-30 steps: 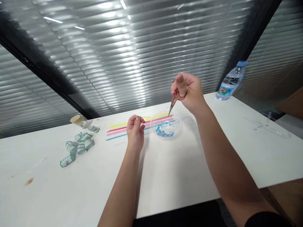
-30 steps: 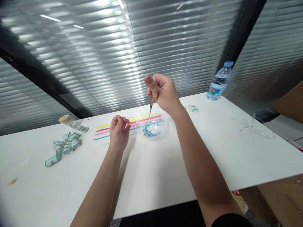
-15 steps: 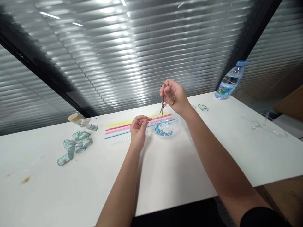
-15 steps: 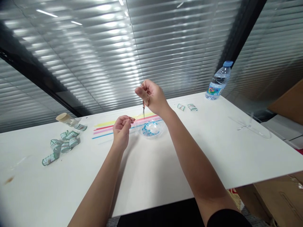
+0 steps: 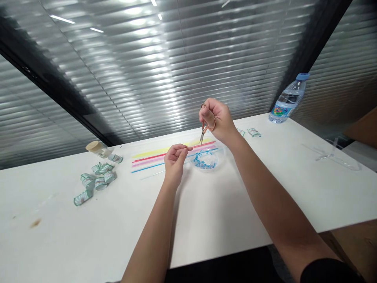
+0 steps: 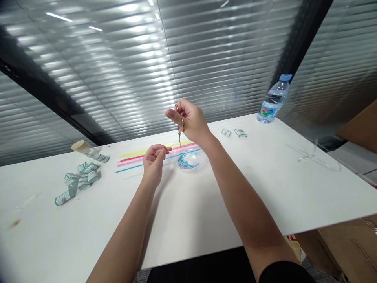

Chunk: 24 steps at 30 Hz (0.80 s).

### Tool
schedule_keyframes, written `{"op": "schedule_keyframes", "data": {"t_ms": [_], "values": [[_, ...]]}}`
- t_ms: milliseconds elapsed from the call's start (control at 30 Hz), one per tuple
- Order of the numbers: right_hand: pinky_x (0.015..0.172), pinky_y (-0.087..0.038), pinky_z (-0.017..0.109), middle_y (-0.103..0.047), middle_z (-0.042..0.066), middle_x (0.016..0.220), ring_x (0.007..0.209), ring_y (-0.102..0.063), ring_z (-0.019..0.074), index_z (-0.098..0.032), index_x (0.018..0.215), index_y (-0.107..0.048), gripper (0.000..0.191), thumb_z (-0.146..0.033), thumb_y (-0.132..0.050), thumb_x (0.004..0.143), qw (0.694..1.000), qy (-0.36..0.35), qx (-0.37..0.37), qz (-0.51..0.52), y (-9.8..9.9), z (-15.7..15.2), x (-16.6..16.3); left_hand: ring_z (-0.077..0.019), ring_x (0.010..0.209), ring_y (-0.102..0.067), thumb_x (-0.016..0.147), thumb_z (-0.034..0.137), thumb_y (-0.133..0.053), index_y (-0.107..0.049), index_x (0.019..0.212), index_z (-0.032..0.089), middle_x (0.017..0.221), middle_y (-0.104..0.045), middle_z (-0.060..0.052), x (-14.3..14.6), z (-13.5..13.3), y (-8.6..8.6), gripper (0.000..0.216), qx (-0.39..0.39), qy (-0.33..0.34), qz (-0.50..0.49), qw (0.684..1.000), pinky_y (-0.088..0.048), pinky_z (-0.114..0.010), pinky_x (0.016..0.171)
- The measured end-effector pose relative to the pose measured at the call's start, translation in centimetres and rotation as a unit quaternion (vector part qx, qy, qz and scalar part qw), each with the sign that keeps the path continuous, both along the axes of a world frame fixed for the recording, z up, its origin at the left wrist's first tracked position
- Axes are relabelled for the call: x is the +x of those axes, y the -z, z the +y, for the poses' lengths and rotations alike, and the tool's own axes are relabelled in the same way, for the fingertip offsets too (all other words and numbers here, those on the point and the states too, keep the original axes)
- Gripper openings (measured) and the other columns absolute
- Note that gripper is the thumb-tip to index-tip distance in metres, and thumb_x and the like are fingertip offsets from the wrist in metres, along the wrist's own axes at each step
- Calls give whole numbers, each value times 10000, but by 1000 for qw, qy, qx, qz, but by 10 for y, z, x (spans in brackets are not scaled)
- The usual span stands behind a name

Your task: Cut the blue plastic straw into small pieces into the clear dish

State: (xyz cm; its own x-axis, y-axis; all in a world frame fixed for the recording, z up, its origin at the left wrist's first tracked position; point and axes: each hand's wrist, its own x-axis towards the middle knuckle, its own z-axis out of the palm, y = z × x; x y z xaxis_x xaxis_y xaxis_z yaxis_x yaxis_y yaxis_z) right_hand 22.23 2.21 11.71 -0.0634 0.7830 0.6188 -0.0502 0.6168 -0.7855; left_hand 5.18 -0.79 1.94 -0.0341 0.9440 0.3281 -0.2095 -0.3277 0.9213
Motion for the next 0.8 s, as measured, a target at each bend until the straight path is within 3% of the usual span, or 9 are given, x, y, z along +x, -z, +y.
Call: {"op": "schedule_keyframes", "data": {"t_ms": [800], "values": [[452,-327,232,-440,-54,573,456,-427,55,-210,649,-403,506,-673,-587,738,1000,24,6,-6,2,3,1,-174,844,-696,729,384,-757,-644,828,196,785,-745,-40,1,-3,-2,241,-9,7,2,1000,-501,-323,823]]}}
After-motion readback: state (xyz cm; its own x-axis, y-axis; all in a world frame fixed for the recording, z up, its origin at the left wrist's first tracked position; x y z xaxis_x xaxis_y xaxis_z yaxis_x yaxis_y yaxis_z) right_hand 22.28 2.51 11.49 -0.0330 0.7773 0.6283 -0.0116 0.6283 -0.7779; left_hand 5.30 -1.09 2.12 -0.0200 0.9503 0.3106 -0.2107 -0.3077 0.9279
